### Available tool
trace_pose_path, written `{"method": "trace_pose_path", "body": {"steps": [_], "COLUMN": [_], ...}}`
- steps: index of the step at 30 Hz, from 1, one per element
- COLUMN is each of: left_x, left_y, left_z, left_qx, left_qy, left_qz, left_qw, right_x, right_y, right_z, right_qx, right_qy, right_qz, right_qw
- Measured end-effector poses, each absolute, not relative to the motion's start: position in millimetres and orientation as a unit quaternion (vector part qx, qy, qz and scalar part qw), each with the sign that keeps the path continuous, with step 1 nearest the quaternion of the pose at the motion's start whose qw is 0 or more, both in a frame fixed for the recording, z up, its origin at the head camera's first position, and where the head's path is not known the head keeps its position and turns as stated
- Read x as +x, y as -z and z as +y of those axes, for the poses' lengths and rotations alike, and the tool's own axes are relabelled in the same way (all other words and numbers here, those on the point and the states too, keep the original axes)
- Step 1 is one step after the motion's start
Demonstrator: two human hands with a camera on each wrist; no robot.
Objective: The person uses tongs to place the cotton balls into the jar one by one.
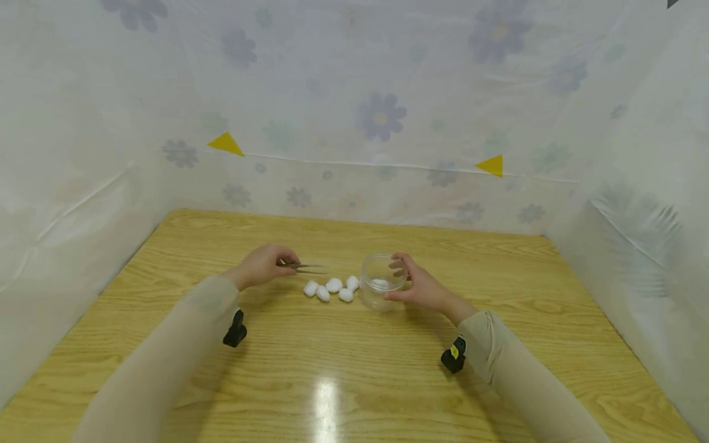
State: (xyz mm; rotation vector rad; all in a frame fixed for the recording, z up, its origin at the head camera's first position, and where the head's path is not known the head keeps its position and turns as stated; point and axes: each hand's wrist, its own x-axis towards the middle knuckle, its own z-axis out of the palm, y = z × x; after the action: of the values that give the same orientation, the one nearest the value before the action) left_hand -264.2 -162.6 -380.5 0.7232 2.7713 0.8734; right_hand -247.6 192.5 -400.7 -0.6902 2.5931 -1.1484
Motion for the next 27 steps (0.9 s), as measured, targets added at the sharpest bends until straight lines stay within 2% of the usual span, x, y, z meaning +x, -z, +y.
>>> {"method": "trace_pose_path", "body": {"steps": [16, 27], "left_x": [-257, -254], "left_y": [392, 400], "left_z": [-191, -193], "left_qx": [0.225, 0.224], "left_qy": [-0.284, -0.288], "left_qz": [0.928, 0.926], "left_qw": [0.082, 0.099], "right_x": [-246, -247], "right_y": [399, 400], "right_z": [192, 191], "right_qx": [-0.232, -0.234], "right_qy": [0.392, 0.397], "right_qz": [0.883, 0.880], "right_qw": [0.114, 0.112]}}
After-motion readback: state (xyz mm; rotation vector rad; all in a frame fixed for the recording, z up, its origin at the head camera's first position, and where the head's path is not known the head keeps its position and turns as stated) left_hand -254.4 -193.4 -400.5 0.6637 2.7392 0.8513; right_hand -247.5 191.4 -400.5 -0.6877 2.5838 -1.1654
